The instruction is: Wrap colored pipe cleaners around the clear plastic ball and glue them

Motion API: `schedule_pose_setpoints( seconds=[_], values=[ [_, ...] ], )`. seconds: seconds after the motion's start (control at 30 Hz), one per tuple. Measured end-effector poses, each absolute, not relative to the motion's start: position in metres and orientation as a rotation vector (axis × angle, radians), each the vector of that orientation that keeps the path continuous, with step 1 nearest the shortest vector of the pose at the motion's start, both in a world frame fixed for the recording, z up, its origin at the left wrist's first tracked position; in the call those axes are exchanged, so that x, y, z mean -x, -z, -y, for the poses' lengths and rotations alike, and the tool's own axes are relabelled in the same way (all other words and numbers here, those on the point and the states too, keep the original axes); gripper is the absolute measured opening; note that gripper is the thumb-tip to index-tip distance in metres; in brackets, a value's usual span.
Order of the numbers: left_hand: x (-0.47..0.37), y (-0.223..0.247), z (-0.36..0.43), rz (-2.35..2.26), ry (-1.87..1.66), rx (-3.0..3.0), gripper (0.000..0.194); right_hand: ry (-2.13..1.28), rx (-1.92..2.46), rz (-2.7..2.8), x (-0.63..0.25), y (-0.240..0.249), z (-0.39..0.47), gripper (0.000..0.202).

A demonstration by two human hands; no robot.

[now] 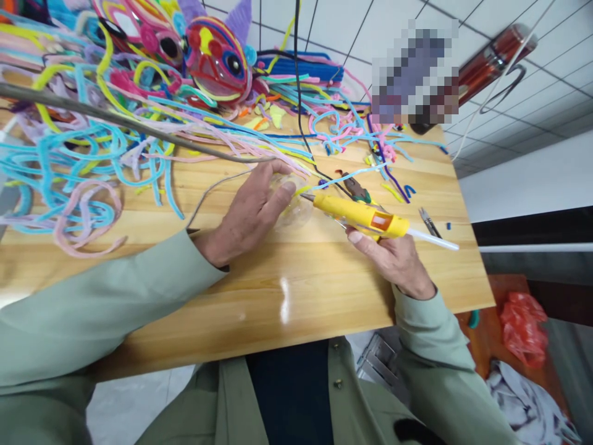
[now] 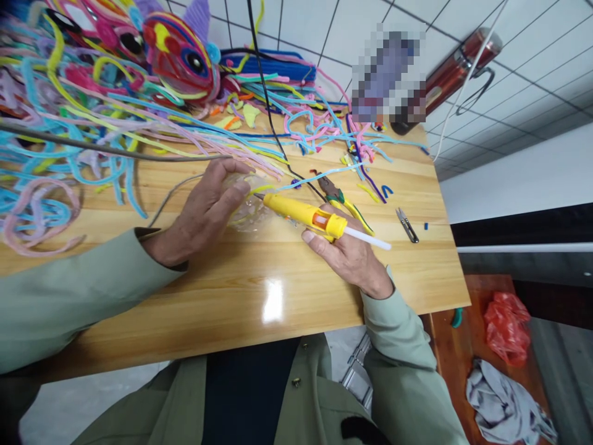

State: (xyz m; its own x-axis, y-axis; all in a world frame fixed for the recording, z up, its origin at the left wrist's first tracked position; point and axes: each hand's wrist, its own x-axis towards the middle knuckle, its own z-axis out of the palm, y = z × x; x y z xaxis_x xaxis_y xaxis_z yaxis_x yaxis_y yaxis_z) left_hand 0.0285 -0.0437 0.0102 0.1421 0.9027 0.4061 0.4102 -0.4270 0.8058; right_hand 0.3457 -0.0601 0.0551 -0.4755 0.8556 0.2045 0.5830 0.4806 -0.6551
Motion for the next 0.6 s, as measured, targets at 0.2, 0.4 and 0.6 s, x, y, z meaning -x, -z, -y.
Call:
schedule_pose_setpoints(
  seconds=[0.2, 0.4, 0.6],
  values=[
    [-0.0267, -0.0094, 0.0442, -1.269, -1.233, -1.914, 0.053, -0.676, 1.179, 2.244, -0.3433, -0.0539, 0.0592, 0.039],
    [-0.0263, -0.0079, 0.0433, -1.254, -1.253, -1.915, 0.047, -0.671, 1.179, 2.256, -0.3429, -0.0544, 0.0579, 0.042],
    [-0.0284, -0.0096, 0.0436, -1.264, -1.268, -1.866, 0.037, -0.754, 1.223, 2.038, -0.3458, -0.0471, 0.0552, 0.046]
  ],
)
